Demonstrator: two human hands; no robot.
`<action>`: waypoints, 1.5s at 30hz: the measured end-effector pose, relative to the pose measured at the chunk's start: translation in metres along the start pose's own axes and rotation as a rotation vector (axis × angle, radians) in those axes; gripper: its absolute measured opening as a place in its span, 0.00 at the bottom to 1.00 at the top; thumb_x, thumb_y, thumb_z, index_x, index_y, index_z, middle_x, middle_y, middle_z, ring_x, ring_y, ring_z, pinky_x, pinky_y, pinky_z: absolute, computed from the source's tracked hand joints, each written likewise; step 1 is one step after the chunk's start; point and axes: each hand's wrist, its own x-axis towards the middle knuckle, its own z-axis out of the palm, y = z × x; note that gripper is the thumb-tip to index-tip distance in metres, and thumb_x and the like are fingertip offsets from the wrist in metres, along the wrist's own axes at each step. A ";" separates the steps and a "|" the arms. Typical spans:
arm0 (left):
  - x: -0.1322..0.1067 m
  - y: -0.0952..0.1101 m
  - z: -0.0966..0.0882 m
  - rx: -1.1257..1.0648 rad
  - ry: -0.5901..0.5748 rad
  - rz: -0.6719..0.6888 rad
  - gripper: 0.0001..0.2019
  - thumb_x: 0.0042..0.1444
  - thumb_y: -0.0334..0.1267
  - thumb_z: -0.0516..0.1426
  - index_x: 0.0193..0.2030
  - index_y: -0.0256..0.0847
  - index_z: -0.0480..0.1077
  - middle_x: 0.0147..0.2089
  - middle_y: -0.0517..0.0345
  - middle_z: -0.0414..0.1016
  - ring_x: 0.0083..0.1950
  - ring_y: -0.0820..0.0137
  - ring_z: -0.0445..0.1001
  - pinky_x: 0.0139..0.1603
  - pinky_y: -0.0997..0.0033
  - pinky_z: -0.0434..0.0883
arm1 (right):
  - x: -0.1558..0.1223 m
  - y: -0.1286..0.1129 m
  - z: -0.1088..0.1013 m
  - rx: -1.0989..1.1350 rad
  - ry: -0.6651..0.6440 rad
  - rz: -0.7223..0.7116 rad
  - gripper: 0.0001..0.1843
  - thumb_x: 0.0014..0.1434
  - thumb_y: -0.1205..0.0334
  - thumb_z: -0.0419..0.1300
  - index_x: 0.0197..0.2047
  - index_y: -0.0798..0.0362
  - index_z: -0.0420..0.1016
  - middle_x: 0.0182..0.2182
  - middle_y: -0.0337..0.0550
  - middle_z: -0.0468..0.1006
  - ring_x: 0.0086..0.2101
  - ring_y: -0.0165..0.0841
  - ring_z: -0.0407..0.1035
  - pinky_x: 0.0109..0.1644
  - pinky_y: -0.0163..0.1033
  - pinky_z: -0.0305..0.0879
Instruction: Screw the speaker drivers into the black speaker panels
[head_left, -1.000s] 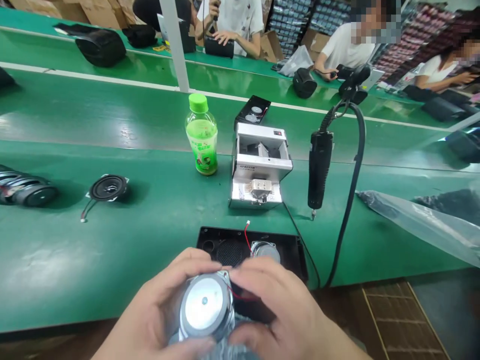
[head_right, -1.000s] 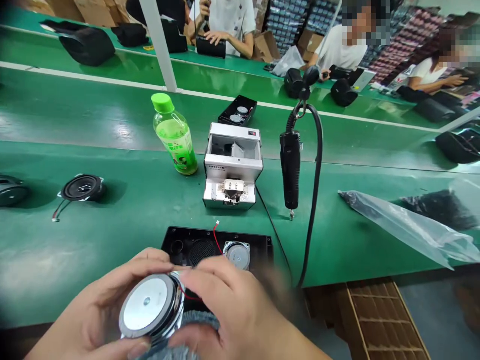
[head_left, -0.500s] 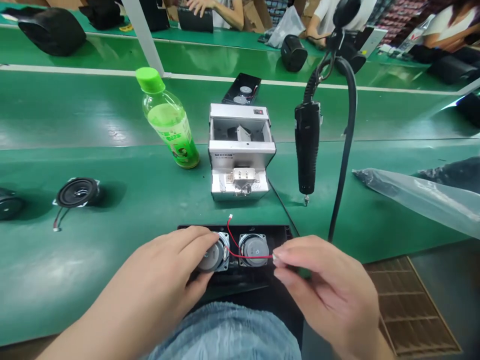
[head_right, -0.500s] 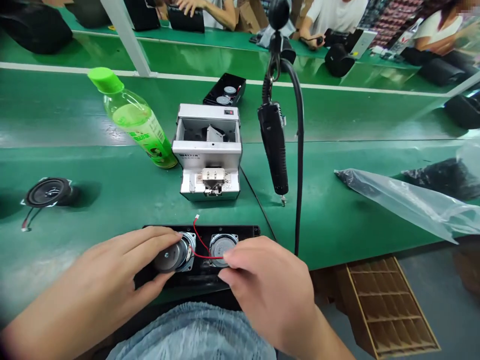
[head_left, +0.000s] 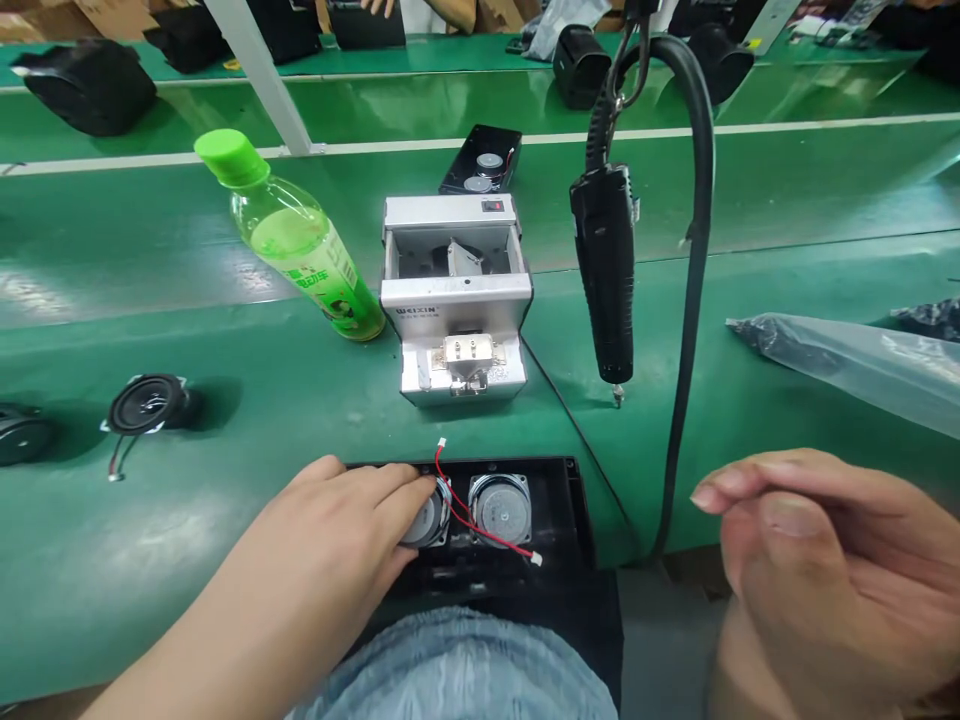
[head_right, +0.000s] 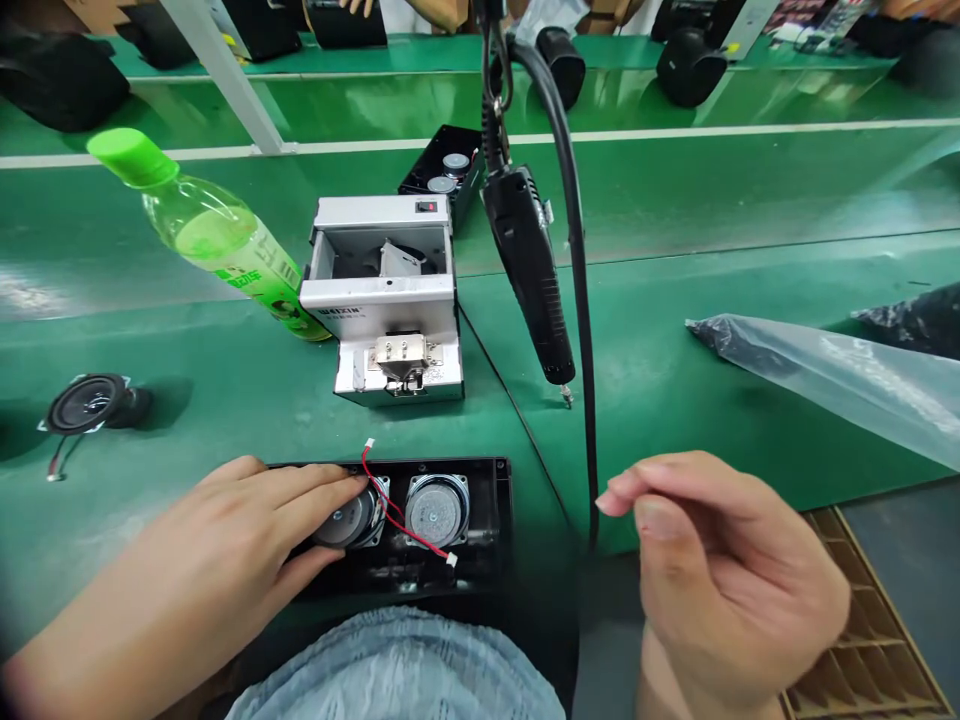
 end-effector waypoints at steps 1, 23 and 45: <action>0.000 -0.001 0.001 -0.002 -0.020 -0.010 0.15 0.65 0.28 0.57 0.55 0.42 0.78 0.54 0.51 0.88 0.44 0.56 0.85 0.40 0.56 0.65 | 0.004 0.002 0.000 0.002 0.052 0.004 0.09 0.55 0.67 0.76 0.38 0.44 0.91 0.27 0.41 0.83 0.24 0.38 0.75 0.23 0.49 0.69; -0.024 -0.027 -0.010 -0.157 0.102 -0.076 0.23 0.76 0.51 0.58 0.74 0.54 0.67 0.71 0.52 0.77 0.66 0.54 0.79 0.65 0.53 0.72 | 0.075 0.049 0.022 -0.224 -0.238 -0.111 0.36 0.59 0.61 0.75 0.70 0.42 0.78 0.54 0.50 0.87 0.46 0.40 0.85 0.50 0.50 0.84; -0.074 -0.046 0.032 -0.222 0.347 -0.222 0.35 0.65 0.54 0.69 0.76 0.57 0.68 0.78 0.49 0.71 0.72 0.46 0.75 0.69 0.47 0.76 | 0.099 -0.016 0.101 0.273 -0.347 -0.023 0.39 0.65 0.21 0.58 0.65 0.39 0.72 0.25 0.30 0.70 0.17 0.32 0.67 0.18 0.38 0.68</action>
